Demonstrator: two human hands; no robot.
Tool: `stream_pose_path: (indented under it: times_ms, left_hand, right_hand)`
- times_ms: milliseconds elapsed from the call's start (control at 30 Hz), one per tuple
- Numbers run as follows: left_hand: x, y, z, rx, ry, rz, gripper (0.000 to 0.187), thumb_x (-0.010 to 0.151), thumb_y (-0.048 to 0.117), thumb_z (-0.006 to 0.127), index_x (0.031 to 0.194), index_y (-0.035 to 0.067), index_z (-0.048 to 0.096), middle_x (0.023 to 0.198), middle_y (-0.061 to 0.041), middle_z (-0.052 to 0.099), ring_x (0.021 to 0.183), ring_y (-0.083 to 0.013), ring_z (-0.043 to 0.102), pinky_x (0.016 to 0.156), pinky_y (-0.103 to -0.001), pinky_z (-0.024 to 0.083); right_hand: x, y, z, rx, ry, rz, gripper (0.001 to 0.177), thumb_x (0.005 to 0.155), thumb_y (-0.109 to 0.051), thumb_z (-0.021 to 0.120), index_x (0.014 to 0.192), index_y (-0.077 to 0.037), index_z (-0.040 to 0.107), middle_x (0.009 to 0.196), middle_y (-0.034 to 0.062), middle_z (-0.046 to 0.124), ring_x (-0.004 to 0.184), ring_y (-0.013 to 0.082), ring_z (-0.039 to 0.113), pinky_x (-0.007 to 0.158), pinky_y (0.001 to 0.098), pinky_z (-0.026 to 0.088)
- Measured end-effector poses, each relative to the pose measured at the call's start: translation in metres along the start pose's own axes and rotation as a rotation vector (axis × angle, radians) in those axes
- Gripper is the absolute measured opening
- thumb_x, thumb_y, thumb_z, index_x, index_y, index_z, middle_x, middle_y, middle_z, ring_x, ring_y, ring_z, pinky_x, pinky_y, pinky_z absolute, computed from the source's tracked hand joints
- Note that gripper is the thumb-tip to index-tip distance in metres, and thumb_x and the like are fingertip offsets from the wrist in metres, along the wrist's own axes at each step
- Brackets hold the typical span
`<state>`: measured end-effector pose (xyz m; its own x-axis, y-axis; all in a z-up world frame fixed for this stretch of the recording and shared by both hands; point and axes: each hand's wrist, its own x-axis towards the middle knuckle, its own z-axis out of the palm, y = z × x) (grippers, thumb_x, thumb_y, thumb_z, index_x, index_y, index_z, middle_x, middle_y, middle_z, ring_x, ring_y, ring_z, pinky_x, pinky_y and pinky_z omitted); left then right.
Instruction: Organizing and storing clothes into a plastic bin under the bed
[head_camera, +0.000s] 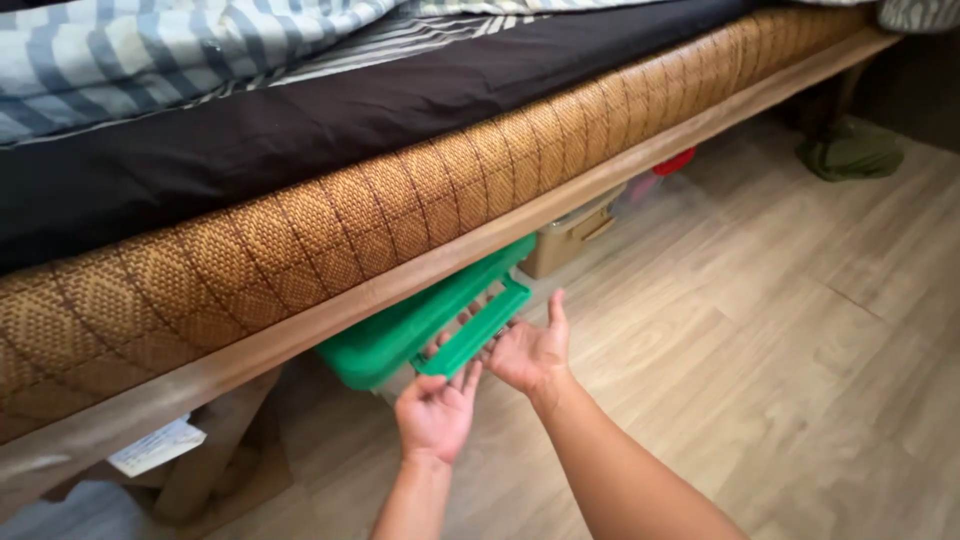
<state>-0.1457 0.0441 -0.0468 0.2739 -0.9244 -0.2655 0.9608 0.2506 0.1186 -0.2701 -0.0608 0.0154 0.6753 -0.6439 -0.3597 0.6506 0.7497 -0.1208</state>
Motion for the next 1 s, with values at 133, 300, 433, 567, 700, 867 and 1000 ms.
stream_pose_path:
  times_ms: [133,300,433,567,700,867,1000]
  left_hand:
    - [-0.035,-0.014,-0.008,0.061,0.033,-0.022,0.055,0.065,-0.003,0.050,0.112,0.017,0.071,0.141,-0.006,0.067,0.140,-0.0350,0.055,0.123,-0.064,0.024]
    - [-0.072,-0.021,-0.009,0.150,0.083,-0.115,0.052,0.072,-0.003,0.053,0.115,0.021,0.069,0.140,0.000,0.067,0.130,-0.0309,0.061,0.112,-0.063,0.035]
    - [-0.093,-0.015,-0.003,0.252,0.219,-0.208,0.050,0.072,-0.015,0.049,0.113,0.007,0.067,0.122,-0.018,0.071,0.125,-0.0435,0.064,0.115,-0.066,0.041]
    - [-0.127,-0.015,0.035,1.050,0.153,-0.850,0.034,0.087,0.028,0.074,0.120,0.018,0.071,0.115,-0.006,0.079,0.100,-0.0258,0.075,0.078,-0.037,0.048]
    - [-0.152,-0.023,0.078,1.681,-0.275,-0.259,0.020,0.080,-0.005,0.063,0.080,0.011,0.076,0.069,-0.003,0.078,0.063,-0.0112,0.070,0.063,-0.026,0.056]
    - [-0.154,-0.039,0.146,2.327,-0.562,0.648,0.036,0.081,0.027,0.066,0.115,0.018,0.061,0.122,-0.010,0.059,0.113,-0.0331,0.057,0.096,-0.050,0.042]
    - [-0.146,-0.020,0.170,2.737,-0.527,0.369,0.080,0.092,0.055,0.068,0.152,0.009,0.044,0.158,-0.029,0.034,0.147,-0.0511,0.033,0.111,-0.076,0.026]
  right_hand:
    - [-0.016,-0.007,-0.002,-0.018,-0.022,0.077,0.073,0.081,-0.076,0.064,0.116,-0.012,0.065,0.106,0.0107,0.068,0.104,0.0308,0.064,0.097,0.0521,0.050]
    - [-0.048,-0.021,0.005,-0.313,0.090,0.125,0.051,0.092,-0.065,0.062,0.071,-0.020,0.055,0.073,0.0055,0.063,0.078,0.0264,0.067,0.081,0.0421,0.057]
    - [-0.064,-0.025,-0.008,-0.374,0.125,0.097,0.068,0.095,-0.079,0.046,0.078,-0.015,0.057,0.075,0.0075,0.063,0.084,0.0292,0.068,0.082,0.0405,0.058]
    - [-0.067,-0.017,-0.011,-0.396,0.302,0.010,0.072,0.096,-0.085,0.032,0.075,-0.019,0.051,0.071,0.0052,0.058,0.074,0.0268,0.064,0.075,0.0395,0.056]
    - [-0.087,0.000,0.007,-0.385,0.638,-0.141,0.061,0.105,-0.063,0.036,0.070,-0.014,0.045,0.063,0.0068,0.050,0.059,0.0264,0.055,0.068,0.0406,0.054]
    - [-0.097,0.001,-0.017,-0.455,0.666,-0.124,0.068,0.103,-0.073,0.026,0.070,-0.018,0.047,0.059,0.0028,0.049,0.054,0.0224,0.055,0.058,0.0372,0.043]
    - [-0.098,-0.010,-0.063,-0.583,0.696,-0.086,0.072,0.095,-0.082,0.017,0.090,-0.018,0.049,0.078,0.0059,0.062,0.072,0.0302,0.070,0.070,0.0419,0.051]
